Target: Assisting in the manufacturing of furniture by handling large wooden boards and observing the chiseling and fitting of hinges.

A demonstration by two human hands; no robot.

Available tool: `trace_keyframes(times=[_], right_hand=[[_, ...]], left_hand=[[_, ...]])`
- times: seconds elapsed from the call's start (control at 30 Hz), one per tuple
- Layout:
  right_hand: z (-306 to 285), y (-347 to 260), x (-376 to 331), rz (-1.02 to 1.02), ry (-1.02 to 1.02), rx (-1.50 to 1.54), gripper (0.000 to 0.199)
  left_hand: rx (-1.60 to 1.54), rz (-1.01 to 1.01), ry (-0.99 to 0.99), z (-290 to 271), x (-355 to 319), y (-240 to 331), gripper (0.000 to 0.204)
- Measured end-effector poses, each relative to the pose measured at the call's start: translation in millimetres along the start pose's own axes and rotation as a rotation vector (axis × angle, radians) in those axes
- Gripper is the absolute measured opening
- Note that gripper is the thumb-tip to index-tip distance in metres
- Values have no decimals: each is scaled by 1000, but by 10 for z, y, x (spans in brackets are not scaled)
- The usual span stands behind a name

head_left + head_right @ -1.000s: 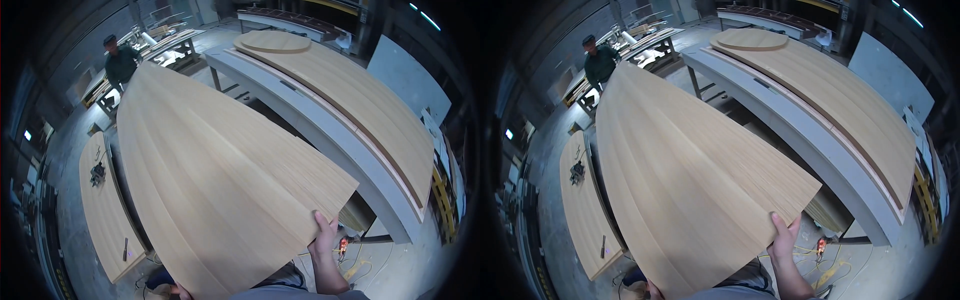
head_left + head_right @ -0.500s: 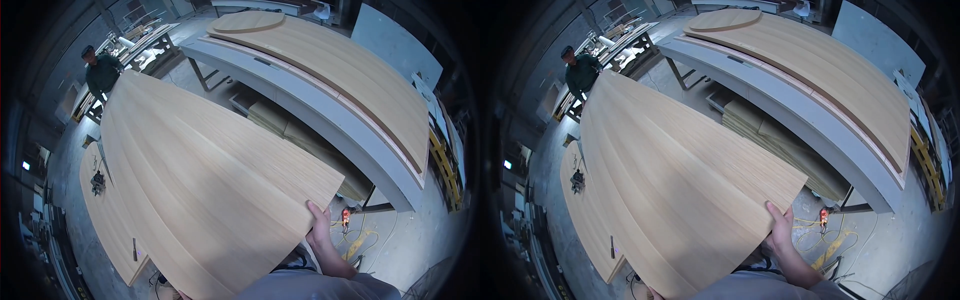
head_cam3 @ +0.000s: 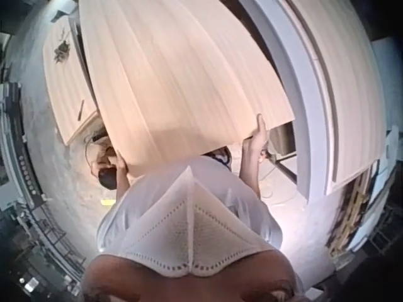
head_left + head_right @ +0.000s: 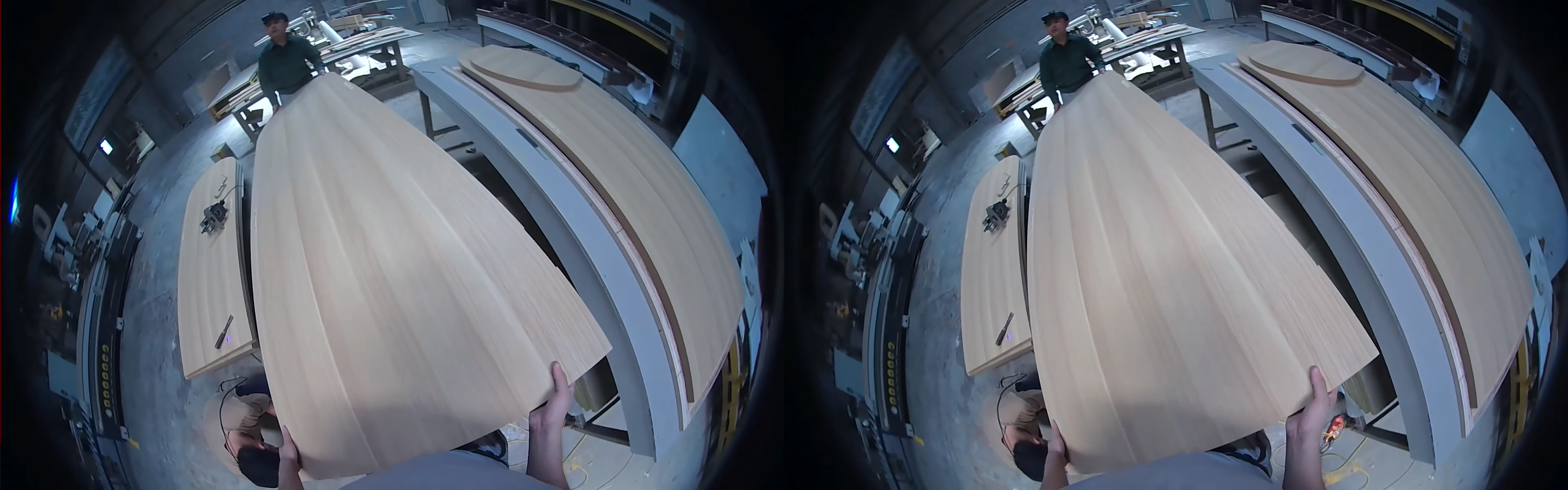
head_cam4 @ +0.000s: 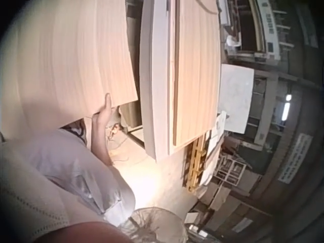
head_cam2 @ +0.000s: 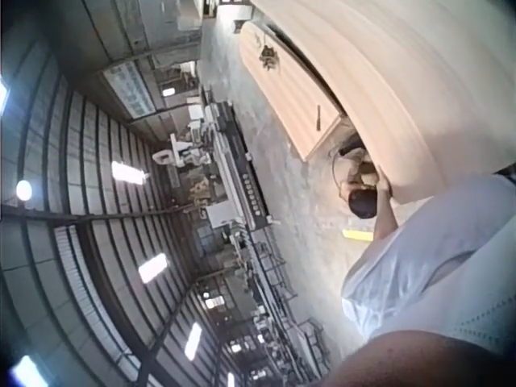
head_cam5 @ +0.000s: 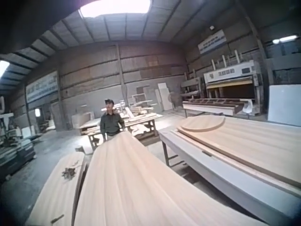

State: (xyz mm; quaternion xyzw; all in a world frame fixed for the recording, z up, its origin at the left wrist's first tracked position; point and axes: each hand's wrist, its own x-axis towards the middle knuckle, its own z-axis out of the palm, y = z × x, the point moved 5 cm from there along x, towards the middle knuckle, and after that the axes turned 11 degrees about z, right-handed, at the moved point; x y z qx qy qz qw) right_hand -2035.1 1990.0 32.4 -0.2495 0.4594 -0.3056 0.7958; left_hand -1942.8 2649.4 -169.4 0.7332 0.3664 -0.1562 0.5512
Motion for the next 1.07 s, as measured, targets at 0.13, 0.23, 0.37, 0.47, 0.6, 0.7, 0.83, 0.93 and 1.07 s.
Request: trace_keyframes(times=[0.13, 0.23, 0.37, 0.47, 0.6, 0.7, 0.83, 0.93, 1.07], right_hand=[[153, -53, -98, -10, -56, -59, 54], [19, -35, 18, -4, -121, -82, 51], [70, 85, 108, 163, -242, -49, 54], [368, 63, -238, 187, -153, -125, 58], [124, -13, 21, 63, -180, -363, 73], [11, 48, 316, 167, -274, -354, 73], [-1325, -172, 2162, -677, -165, -748, 51], [-1350, -359, 2369, -984, -200, -732, 51], [-1320, -632, 2064, -1192, -244, -773, 51]], left_hand=[[108, -3, 92, 35, -107, 29, 91], [254, -4, 129, 93, -186, 169, 95], [354, -32, 199, -51, -226, 149, 96], [426, 28, 199, 56, -463, 513, 92], [267, 99, 125, 3, -438, 536, 98], [-67, 43, 45, -12, -326, 108, 86], [66, -22, -3, 69, -518, 276, 82], [193, -59, -38, 53, -593, 298, 86], [193, -34, -73, 10, -599, 246, 91]])
